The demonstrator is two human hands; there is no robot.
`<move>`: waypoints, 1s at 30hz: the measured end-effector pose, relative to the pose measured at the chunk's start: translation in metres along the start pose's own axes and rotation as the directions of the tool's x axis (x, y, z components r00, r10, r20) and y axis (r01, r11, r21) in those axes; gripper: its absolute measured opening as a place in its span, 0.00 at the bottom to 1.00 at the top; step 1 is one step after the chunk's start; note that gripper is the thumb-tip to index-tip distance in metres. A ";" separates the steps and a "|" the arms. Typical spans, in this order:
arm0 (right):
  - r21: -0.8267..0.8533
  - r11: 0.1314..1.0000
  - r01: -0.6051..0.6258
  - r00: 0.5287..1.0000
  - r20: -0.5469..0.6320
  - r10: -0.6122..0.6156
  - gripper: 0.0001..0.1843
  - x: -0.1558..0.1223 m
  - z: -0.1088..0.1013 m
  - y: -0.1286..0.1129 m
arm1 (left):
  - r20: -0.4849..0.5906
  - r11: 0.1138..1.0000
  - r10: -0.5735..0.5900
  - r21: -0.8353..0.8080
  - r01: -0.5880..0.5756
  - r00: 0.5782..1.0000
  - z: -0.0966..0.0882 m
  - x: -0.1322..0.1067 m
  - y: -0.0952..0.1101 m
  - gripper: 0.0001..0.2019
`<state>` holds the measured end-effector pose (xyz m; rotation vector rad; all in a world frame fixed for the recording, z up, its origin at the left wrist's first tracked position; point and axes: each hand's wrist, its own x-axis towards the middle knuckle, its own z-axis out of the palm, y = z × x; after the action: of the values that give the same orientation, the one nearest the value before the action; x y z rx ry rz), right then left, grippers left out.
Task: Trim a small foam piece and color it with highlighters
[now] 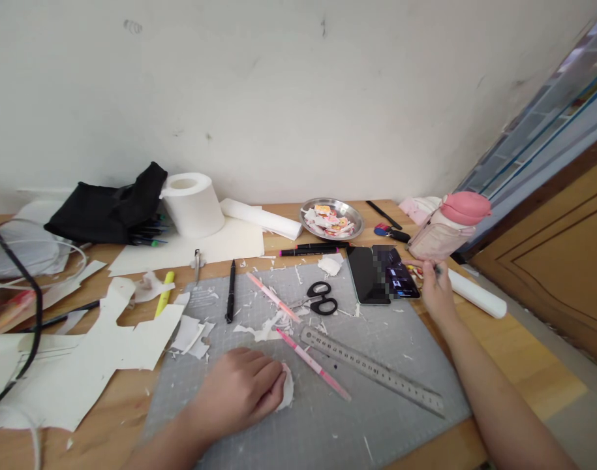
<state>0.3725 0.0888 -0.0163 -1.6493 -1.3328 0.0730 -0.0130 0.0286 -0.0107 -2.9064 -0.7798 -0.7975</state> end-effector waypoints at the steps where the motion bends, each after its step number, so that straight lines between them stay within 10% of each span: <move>1: -0.003 1.000 0.002 1.000 0.004 -0.002 0.20 0.000 0.000 0.000 | -0.001 1.000 -0.002 -0.001 0.002 1.000 0.000 0.000 0.000 0.18; 30: -0.095 0.989 0.111 0.991 0.091 -0.103 0.21 0.003 0.000 0.000 | -0.005 1.000 -0.010 0.001 0.010 1.000 -0.001 -0.001 0.000 0.18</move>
<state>0.3736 0.0910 -0.0152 -1.6701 -1.5090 0.0138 -0.0137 0.0284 -0.0105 -2.9005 -0.7951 -0.8054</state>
